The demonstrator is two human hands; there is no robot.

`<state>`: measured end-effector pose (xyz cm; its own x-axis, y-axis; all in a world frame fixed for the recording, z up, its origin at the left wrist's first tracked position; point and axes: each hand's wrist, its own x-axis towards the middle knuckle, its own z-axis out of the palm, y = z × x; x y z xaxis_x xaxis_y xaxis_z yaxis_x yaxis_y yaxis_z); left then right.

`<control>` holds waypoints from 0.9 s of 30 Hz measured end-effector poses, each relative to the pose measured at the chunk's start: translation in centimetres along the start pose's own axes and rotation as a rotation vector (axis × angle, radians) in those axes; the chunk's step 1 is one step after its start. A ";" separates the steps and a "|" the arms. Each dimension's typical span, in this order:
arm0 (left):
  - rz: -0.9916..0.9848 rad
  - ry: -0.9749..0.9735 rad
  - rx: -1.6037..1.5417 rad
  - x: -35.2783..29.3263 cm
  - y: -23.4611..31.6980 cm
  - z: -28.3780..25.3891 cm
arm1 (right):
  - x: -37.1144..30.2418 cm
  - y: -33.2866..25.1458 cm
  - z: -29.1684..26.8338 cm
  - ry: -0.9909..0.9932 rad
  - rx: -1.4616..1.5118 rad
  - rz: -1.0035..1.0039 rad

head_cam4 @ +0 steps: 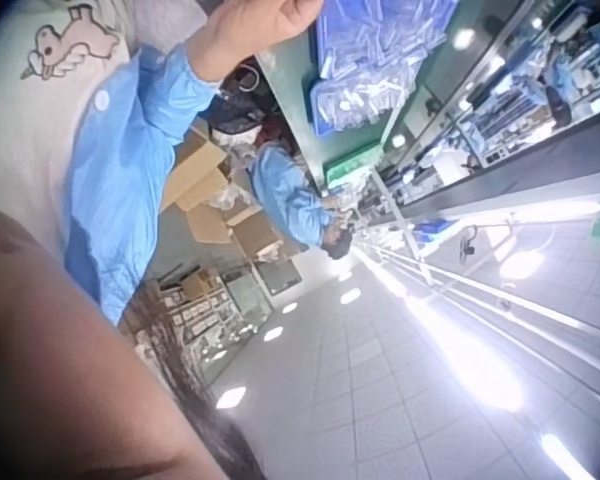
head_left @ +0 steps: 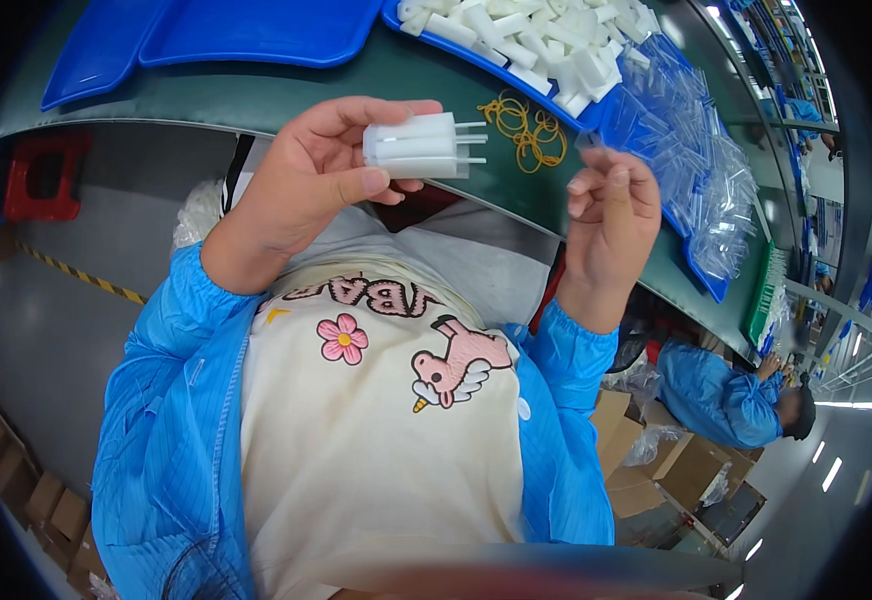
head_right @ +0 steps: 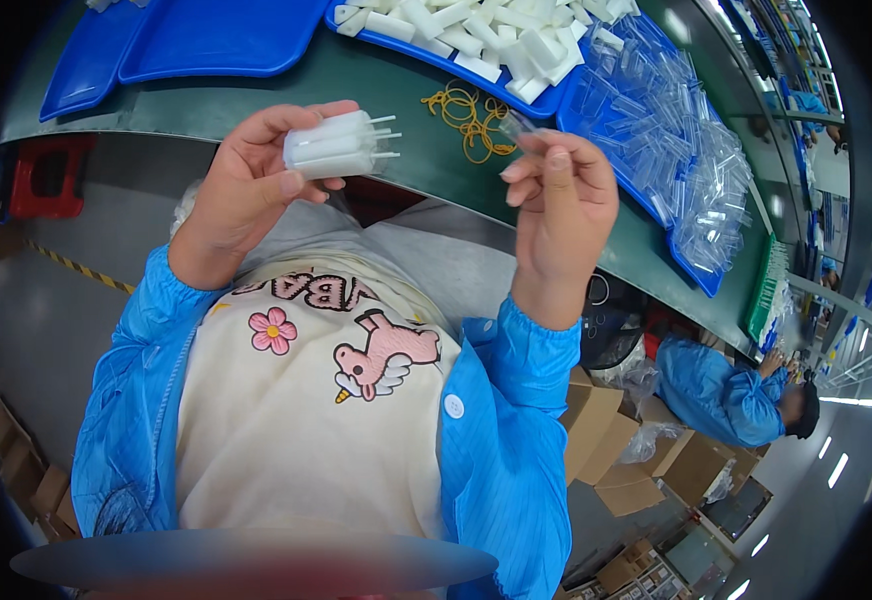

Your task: The person assembles components by inserting white blocks onto plastic pronged holders by hand, secures them with rubber bands, and places the finished assemblies onto a tray.

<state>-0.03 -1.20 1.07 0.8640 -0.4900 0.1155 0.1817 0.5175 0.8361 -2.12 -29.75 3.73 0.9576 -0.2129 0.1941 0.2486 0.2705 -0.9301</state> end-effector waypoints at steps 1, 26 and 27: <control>-0.005 0.000 0.001 0.1 -0.1 0.1 | -0.3 0.4 0.2 0.004 0.002 0.003; 0.105 -0.020 0.056 0.0 -1.5 -0.6 | -3.0 1.9 3.5 -0.146 -0.080 -0.081; 0.107 -0.025 0.071 -0.1 -1.5 -0.6 | -3.0 1.8 3.5 -0.151 -0.105 -0.097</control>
<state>-0.08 -1.56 -0.52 0.8645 -0.4527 0.2184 0.0552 0.5174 0.8539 -4.04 -25.30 2.54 0.9429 -0.0880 0.3211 0.3314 0.1547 -0.9307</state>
